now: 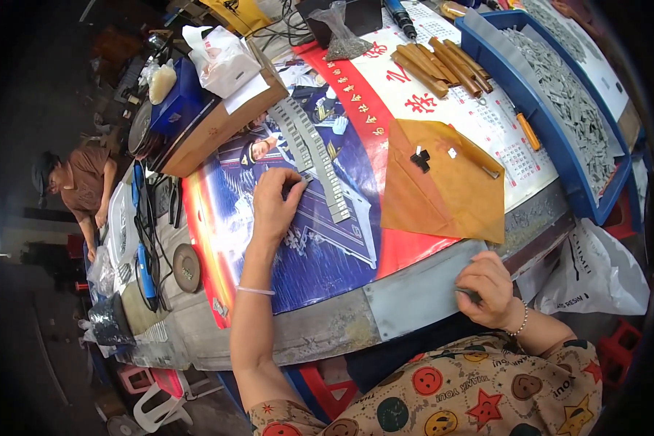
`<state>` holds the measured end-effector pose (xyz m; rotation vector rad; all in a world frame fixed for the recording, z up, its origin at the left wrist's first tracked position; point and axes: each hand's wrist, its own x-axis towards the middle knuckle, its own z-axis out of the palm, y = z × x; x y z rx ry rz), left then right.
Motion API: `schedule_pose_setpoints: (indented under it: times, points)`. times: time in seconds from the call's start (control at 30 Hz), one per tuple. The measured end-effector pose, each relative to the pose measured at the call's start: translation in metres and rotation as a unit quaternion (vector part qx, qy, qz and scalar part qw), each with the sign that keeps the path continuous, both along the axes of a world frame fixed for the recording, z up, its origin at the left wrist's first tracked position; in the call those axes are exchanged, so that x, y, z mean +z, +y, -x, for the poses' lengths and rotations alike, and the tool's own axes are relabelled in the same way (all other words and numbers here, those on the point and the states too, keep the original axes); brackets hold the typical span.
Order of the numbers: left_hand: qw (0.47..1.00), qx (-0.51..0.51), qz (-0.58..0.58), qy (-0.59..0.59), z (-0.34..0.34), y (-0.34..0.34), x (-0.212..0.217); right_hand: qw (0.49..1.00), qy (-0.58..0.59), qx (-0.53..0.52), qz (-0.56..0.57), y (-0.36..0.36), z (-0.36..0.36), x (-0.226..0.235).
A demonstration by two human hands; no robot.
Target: The recorder is manually assembling small hardware parts by inserting tiny metal pins into a component housing at a workbench.
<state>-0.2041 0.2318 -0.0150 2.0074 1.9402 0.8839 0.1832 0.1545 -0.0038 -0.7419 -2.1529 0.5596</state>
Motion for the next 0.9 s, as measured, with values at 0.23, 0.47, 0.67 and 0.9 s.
schedule_pose_setpoints:
  times: [0.23,0.47,0.67,0.9]
  points:
    - [1.0,-0.016,-0.019,0.01,0.001,0.007,-0.001,1.0,-0.005,-0.006,-0.002,-0.001,0.004,0.001]
    - [0.998,-0.021,-0.049,0.024,0.006,0.006,-0.005,1.0,-0.008,0.004,-0.005,-0.002,0.007,0.0]
    - [0.99,-0.03,-0.125,0.057,-0.001,-0.001,-0.003,0.999,-0.035,-0.014,-0.024,-0.008,0.006,0.0]
    - [0.983,0.13,-0.125,-0.007,-0.006,-0.118,0.033,0.999,-0.035,-0.009,-0.014,-0.009,0.011,0.004]
